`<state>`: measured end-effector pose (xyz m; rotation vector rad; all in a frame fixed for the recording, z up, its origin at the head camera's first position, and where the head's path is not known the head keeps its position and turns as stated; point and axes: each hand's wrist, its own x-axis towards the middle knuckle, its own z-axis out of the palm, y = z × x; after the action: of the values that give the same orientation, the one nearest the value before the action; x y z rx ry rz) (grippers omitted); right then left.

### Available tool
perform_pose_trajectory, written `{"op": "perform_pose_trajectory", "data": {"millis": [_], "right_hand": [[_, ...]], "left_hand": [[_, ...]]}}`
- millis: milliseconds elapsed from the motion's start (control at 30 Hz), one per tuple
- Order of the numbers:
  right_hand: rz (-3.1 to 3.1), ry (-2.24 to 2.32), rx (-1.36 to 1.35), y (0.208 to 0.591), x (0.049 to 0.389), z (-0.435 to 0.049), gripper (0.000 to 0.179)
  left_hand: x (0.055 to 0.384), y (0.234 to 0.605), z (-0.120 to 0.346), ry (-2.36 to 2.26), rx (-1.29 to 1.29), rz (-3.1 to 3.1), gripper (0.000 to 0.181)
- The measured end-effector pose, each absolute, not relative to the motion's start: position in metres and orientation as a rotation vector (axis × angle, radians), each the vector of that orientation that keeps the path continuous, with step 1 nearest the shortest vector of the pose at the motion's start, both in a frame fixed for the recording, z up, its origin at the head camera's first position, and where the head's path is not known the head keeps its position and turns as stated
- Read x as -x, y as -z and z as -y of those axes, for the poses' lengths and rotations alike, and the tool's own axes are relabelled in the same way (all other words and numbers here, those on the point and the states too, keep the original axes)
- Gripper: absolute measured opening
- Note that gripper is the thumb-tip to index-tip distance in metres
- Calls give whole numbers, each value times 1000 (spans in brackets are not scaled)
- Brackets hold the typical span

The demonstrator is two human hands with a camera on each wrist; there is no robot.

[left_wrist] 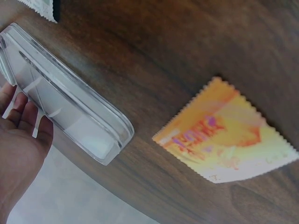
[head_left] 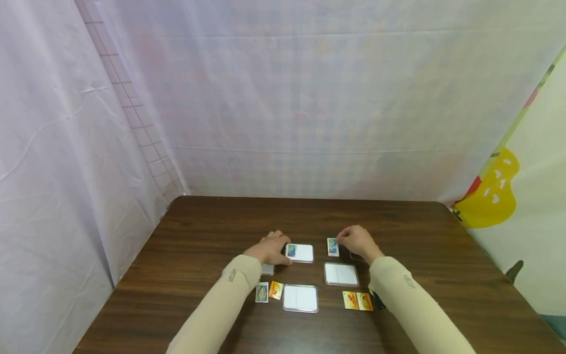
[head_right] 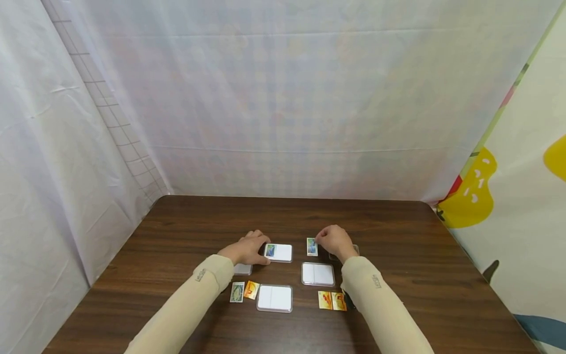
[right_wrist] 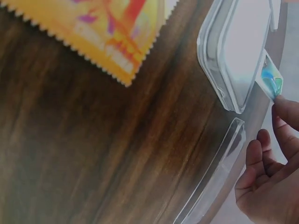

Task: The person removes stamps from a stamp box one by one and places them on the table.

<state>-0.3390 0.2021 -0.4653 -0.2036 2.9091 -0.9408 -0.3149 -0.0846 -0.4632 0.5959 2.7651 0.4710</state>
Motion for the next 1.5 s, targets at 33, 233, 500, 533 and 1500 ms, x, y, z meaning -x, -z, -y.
{"op": "perform_pose_trajectory", "data": {"millis": [33, 233, 500, 533, 1500], "right_hand": [[-2909, 935, 194, 466, 339, -202, 17], [-2939, 894, 198, 467, 339, -201, 16], [-2954, 869, 211, 470, 339, -200, 16], [-2957, 869, 214, 470, 339, -200, 16], [-2974, 893, 184, 464, 337, -189, 17]], "left_hand": [[315, 463, 85, -471, -597, -2766, 62], [315, 463, 85, -476, -598, -2764, 62], [316, 463, 85, -468, -603, -2768, 62], [316, 463, 85, -468, -603, -2767, 62], [314, 462, 85, -483, -594, -2759, 63]]}}
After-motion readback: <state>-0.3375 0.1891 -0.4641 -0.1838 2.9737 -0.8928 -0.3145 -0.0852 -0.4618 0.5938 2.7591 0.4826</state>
